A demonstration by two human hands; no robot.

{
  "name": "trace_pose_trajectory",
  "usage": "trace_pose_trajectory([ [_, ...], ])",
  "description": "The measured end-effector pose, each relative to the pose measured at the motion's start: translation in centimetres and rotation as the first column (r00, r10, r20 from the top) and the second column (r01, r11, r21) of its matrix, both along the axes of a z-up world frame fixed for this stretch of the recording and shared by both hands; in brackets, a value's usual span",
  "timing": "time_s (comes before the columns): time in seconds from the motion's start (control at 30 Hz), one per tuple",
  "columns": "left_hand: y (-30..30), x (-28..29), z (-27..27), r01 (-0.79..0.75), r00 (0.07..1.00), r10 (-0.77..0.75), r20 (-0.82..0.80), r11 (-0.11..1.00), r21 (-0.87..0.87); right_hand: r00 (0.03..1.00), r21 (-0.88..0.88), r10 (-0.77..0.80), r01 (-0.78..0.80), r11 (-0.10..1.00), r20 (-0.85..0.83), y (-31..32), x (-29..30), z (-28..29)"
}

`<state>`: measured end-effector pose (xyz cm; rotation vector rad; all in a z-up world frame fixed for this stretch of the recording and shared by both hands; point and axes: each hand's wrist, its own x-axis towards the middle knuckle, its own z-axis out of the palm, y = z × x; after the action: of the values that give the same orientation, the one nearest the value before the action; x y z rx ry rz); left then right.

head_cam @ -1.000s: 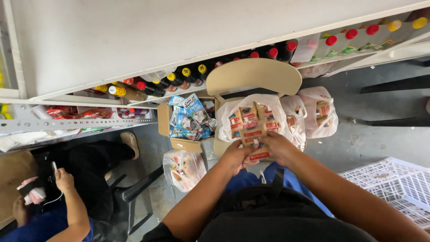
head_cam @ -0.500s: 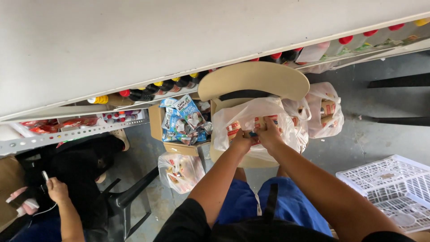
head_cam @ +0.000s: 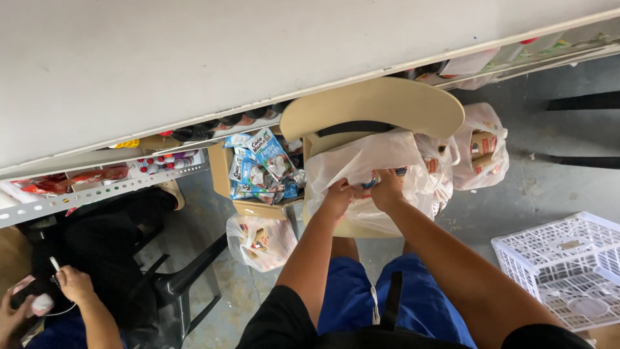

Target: Taking small packets of refined sugar from a shelf and packing them into plastic grocery bags.

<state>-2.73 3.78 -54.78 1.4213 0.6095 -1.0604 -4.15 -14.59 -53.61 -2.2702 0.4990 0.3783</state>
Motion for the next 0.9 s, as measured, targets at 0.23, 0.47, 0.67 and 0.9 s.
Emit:
trace_pose_trajectory([
  [0.23,1.5,0.6,0.4,0.138,0.988,-0.138,0.071,0.990,0.016,0.918,-0.135,0.319,-0.356,0.925,-0.237,0.9,0.1,1.0],
  [0.47,-1.1,1.9,7.7,0.150,0.982,-0.133,-0.133,0.981,0.122,0.966,-0.036,0.086,-0.097,0.995,-0.244,0.7,2.2,5.0],
  [0.67,-0.9,2.3,14.3,0.216,0.976,-0.217,-0.016,0.962,0.166,0.965,0.026,-0.260,0.261,0.965,-0.028,-3.4,3.2,7.8],
  [0.9,0.2,1.7,17.0,0.181,0.970,-0.184,0.157,0.983,0.031,0.883,0.179,-0.456,0.469,0.865,-0.111,-3.9,2.7,16.3],
])
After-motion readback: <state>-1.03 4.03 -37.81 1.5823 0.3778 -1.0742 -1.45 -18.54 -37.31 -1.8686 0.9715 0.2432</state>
